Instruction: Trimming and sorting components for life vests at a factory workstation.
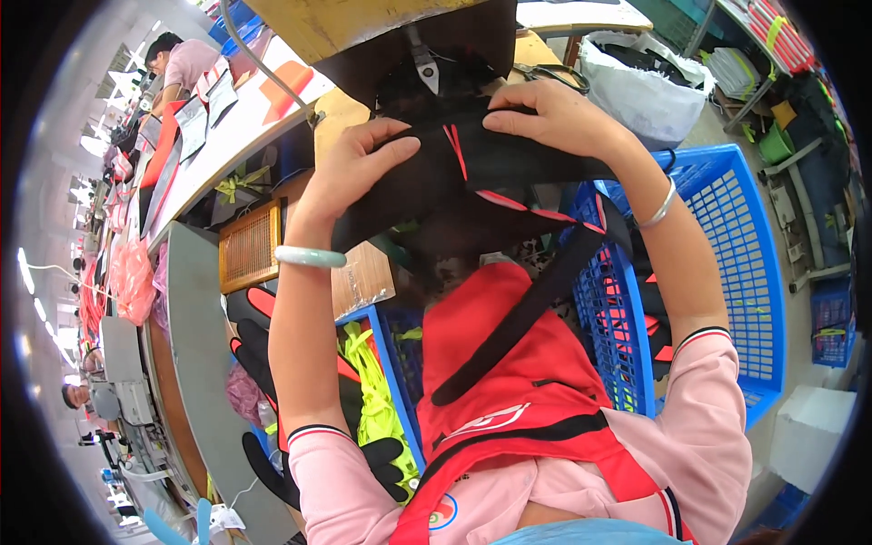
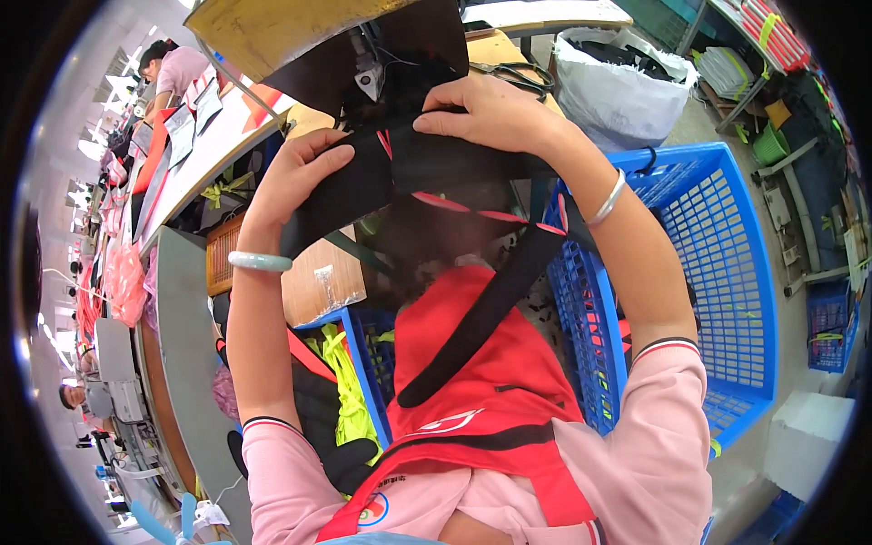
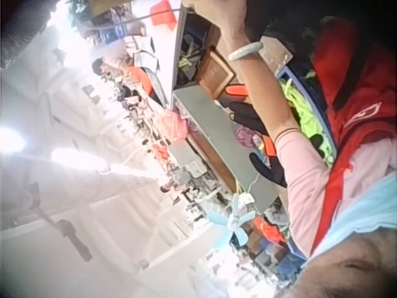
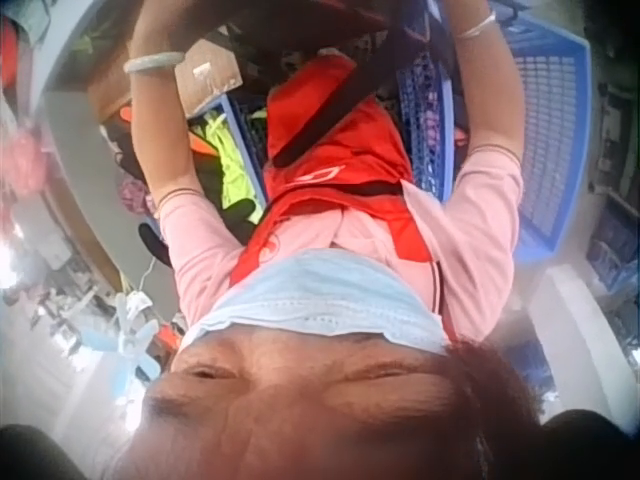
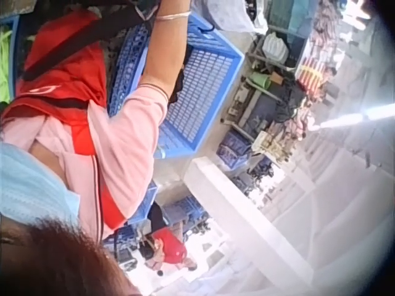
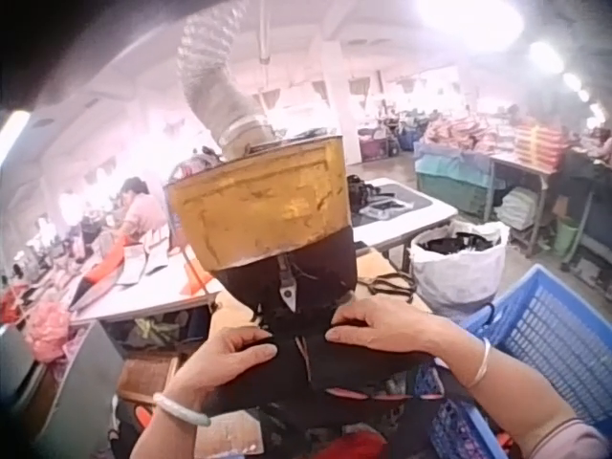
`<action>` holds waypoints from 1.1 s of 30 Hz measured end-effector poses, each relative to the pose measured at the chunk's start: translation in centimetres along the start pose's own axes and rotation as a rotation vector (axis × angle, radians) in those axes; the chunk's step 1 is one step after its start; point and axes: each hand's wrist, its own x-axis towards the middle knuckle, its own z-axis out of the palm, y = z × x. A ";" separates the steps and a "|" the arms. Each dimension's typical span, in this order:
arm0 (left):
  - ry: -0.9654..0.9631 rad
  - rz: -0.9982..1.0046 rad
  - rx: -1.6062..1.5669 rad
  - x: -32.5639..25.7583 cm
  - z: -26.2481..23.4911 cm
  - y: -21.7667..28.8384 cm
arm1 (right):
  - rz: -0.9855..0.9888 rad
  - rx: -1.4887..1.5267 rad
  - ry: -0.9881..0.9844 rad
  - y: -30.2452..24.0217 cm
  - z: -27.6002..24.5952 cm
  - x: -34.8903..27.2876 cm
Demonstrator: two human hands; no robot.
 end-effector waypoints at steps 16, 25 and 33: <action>0.085 -0.009 -0.010 4.6 -1.8 -1.7 | -0.036 0.030 -0.043 3.8 -0.3 5.4; -0.120 0.004 0.149 1.6 -1.9 -1.6 | 0.002 0.015 -0.061 6.0 -1.7 2.5; -0.274 0.477 0.801 -10.4 2.4 2.3 | 0.203 0.048 -0.392 3.9 1.2 -4.1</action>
